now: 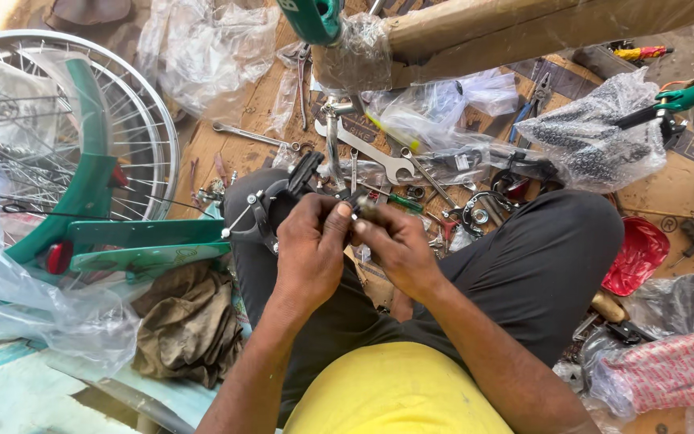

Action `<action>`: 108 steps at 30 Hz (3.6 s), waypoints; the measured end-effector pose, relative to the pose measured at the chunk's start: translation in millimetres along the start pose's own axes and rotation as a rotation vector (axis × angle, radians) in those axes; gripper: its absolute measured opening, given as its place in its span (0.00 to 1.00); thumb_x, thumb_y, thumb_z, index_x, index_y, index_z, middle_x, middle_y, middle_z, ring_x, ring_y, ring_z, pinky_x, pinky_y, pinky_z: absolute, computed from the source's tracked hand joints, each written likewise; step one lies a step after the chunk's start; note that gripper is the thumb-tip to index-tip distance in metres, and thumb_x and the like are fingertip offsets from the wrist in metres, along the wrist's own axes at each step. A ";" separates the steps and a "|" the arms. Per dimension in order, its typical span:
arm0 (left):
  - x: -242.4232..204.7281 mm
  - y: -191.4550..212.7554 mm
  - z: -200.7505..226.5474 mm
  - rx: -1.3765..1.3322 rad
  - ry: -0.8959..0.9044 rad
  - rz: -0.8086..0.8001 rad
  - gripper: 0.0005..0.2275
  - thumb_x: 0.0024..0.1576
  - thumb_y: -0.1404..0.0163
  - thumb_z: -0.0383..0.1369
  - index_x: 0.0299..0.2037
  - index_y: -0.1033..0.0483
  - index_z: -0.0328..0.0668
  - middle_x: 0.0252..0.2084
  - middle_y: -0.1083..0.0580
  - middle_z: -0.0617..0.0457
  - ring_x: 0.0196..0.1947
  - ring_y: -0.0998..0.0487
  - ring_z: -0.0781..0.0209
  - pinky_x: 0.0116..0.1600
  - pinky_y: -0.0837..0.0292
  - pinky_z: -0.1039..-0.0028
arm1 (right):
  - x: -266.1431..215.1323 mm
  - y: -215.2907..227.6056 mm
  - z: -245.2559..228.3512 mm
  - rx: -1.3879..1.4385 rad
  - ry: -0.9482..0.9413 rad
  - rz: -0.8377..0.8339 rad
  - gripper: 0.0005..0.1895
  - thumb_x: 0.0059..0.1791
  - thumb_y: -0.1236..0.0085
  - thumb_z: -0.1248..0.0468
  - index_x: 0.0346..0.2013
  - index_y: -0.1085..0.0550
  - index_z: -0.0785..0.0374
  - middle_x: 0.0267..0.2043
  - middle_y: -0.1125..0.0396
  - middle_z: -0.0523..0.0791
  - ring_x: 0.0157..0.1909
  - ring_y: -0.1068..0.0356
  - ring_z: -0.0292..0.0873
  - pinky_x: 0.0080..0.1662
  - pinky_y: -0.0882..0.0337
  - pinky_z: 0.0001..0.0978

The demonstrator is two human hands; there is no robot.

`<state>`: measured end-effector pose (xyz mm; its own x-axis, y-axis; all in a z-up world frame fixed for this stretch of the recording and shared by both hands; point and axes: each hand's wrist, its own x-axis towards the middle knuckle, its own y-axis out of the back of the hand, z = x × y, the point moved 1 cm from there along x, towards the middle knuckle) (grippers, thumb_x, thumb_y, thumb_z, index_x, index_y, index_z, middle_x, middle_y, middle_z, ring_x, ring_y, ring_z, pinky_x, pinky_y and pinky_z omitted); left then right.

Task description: The person sits on the floor and assembles a bicycle brake caliper using a wrench and screwdriver. They tighten bolts on the caliper, attach it to the bicycle frame, and then handle a bicycle wheel and a plastic bag.

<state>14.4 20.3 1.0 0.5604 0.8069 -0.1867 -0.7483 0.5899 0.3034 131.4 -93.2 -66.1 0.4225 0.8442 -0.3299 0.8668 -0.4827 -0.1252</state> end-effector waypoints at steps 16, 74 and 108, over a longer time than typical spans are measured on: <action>35.8 -23.6 -52.4 -0.151 0.165 0.188 0.11 0.60 0.45 0.33 0.29 0.28 0.34 0.24 0.29 0.55 0.26 0.32 0.70 0.31 0.34 0.75 | 35.8 -12.2 -55.9 -0.608 0.395 0.097 0.07 0.43 0.36 0.67 0.29 0.27 0.68 0.25 0.35 0.43 0.27 0.36 0.34 0.32 0.33 0.31; 15.7 8.5 -29.2 -0.606 0.082 0.051 0.09 0.63 0.45 0.30 0.45 0.22 0.29 0.35 0.21 0.54 0.30 0.27 0.73 0.35 0.30 0.82 | 15.4 -50.9 -11.3 -0.247 0.443 0.110 0.06 0.52 0.41 0.68 0.41 0.27 0.69 0.25 0.38 0.45 0.27 0.40 0.35 0.31 0.36 0.32; 100.4 -141.2 -75.4 -0.850 0.443 -0.312 0.24 0.67 0.63 0.53 0.35 0.28 0.39 0.26 0.30 0.55 0.22 0.31 0.66 0.26 0.35 0.74 | 47.0 64.9 -23.9 -1.007 0.712 0.530 0.06 0.51 0.39 0.72 0.39 0.27 0.66 0.37 0.33 0.49 0.34 0.28 0.52 0.35 0.29 0.43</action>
<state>149.6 20.3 -131.0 0.7213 0.4492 -0.5271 -0.6926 0.4629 -0.5533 213.8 -79.2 -67.3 0.5436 0.6954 0.4700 0.2433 -0.6665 0.7047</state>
